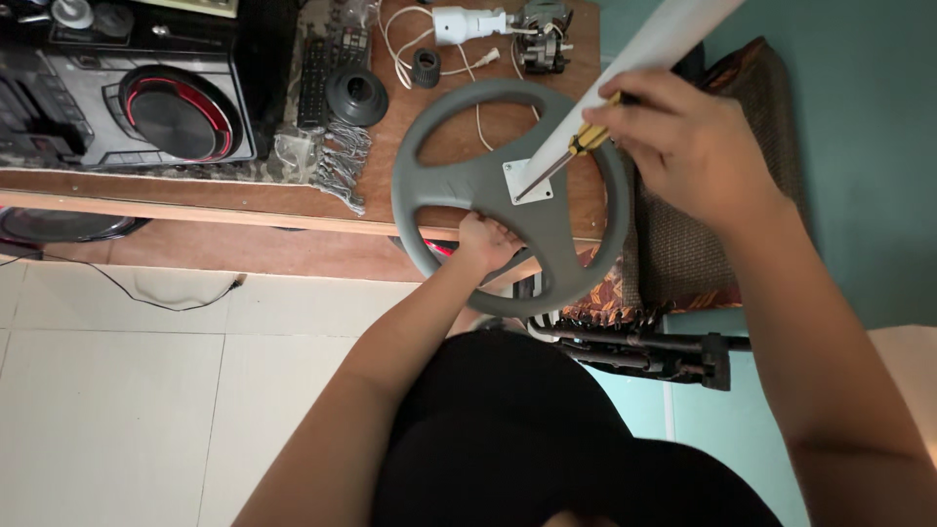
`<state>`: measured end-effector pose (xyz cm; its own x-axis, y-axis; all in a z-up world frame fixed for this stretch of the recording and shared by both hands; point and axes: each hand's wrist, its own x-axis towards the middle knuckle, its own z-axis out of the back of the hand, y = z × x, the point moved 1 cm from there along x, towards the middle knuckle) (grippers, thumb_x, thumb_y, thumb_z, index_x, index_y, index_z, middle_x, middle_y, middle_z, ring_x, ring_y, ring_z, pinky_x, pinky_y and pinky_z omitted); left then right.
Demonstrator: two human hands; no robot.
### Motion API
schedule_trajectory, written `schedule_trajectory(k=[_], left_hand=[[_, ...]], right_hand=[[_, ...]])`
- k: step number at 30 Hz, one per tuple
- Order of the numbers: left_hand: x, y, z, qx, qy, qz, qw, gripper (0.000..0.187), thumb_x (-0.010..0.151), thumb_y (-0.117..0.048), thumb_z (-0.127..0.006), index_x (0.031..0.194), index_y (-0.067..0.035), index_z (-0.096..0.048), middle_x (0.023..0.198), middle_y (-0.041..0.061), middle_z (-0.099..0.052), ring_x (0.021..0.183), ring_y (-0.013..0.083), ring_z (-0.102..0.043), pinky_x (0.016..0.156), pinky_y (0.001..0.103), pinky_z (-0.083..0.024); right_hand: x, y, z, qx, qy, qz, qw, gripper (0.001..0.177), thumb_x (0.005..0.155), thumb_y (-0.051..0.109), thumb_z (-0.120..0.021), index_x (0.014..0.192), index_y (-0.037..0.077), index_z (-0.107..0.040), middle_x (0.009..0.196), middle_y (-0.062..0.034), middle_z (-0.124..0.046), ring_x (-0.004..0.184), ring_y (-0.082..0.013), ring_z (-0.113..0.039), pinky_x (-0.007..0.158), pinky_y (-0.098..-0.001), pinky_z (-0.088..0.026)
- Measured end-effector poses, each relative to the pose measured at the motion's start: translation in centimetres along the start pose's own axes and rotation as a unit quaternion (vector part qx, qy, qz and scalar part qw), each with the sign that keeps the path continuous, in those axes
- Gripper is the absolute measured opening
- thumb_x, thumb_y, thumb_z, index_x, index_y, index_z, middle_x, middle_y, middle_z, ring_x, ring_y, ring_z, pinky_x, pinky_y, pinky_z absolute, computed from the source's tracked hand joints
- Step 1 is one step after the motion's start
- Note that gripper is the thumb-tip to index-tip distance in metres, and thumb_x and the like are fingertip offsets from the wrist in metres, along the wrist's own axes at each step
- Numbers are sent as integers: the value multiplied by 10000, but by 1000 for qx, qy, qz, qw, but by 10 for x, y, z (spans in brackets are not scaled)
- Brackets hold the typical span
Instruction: The person assembles a standing fan by attaching the fan head to the pole and securing the base wheel to the pole using a screwdriver. The person tightens multiple screws to fix the base wheel in place.
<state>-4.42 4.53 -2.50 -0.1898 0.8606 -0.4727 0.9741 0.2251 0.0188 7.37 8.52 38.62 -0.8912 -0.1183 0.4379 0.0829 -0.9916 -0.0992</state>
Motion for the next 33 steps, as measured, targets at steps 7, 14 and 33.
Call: schedule_trajectory(k=[7,14,33], left_hand=[[-16,-9,-15,23,-19,49,998,737,996,-524,-138,1223,57,-531,1220,214,-615,1190,393,-521,1156,544,-257],[-9,-11,-4,8,-5,56,998,734,1010,-589,-141,1191,-1,-542,1161,159,-617,1128,324,-519,1184,529,-263],[-11,-13,-4,12,-29,83,996,746,1003,-613,-124,1136,-26,-565,1199,147,-612,1200,297,-503,1205,464,-218]], right_hand=[[9,-16,2,21,29,-32,999,371,907,218,-829,1186,22,-681,995,-57,-668,861,-181,-684,718,-315,-547],[12,-13,-11,-65,-33,-5,997,325,855,265,-860,1055,68,-698,988,-50,-657,871,-225,-675,725,-329,-549],[16,9,5,-45,38,-128,990,367,841,282,-830,1083,37,-706,1007,-71,-659,755,-210,-677,648,-329,-552]])
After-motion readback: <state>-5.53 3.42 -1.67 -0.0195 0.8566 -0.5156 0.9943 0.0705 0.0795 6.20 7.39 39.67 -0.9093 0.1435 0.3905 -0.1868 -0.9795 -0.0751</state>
